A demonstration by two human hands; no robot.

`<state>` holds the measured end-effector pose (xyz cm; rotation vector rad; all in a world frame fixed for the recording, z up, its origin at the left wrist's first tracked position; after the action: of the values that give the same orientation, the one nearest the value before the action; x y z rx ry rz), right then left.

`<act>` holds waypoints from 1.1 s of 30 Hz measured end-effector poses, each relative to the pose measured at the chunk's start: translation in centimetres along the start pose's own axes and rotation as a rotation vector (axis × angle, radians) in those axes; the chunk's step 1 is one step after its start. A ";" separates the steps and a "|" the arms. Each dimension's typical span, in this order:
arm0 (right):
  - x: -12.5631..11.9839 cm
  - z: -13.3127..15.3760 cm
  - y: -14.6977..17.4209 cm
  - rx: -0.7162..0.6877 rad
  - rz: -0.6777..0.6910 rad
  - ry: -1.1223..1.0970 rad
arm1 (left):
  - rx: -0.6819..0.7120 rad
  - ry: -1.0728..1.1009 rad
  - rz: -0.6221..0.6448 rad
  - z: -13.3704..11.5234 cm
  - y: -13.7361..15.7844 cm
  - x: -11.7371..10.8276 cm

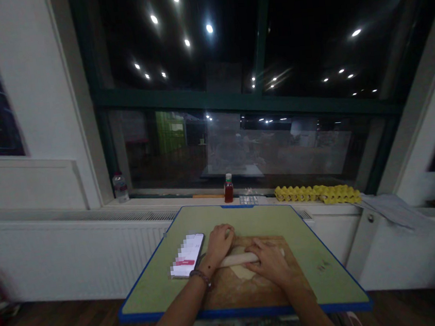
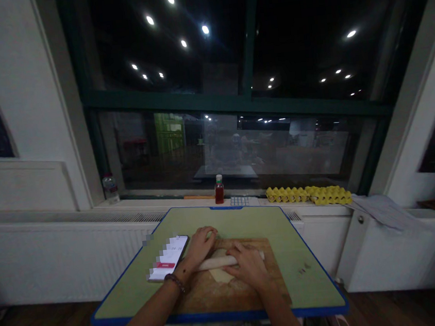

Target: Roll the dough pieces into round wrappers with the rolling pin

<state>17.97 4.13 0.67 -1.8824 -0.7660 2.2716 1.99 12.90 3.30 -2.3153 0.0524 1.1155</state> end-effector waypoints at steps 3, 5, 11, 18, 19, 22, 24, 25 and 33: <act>-0.5 -0.2 -0.1 0.090 -0.021 0.111 | 0.152 0.043 -0.160 -1.0 0.5 -1.9; -1.0 -0.7 -0.2 0.197 -0.097 0.155 | 0.230 0.010 -0.168 -1.6 1.4 -2.6; -1.2 -2.5 -0.1 0.420 -0.304 0.158 | 0.373 -0.016 0.130 -1.6 3.5 -2.7; -0.9 -2.6 -0.1 0.395 -0.299 0.123 | 0.503 0.146 0.663 -1.3 5.1 -1.1; -1.0 -2.6 -0.1 0.394 -0.293 0.115 | 0.497 0.154 0.659 -1.4 5.1 -0.8; -1.3 -2.5 -0.2 0.389 -0.288 0.112 | 0.522 0.130 0.600 -1.9 4.9 0.2; -1.3 -2.5 -0.2 0.387 -0.294 0.117 | 0.546 0.091 0.550 -2.2 4.9 0.8; -1.3 -2.5 -0.2 0.389 -0.298 0.118 | 0.551 0.070 0.526 -2.2 4.9 1.1; -1.2 -2.6 -0.1 0.399 -0.309 0.070 | 0.300 -0.156 0.278 -2.6 6.3 3.0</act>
<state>20.65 4.53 1.47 -1.5340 -0.5034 1.9789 4.10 6.92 -0.59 -1.9881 0.4630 1.3211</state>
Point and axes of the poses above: each hand's wrist, its own y-axis away from the middle knuckle, its own x-axis out of the palm, z = x × y, the point moved 4 cm from there along -y, towards the middle knuckle, and after that the axes turned 4 degrees about -z, right-handed, at the moved point
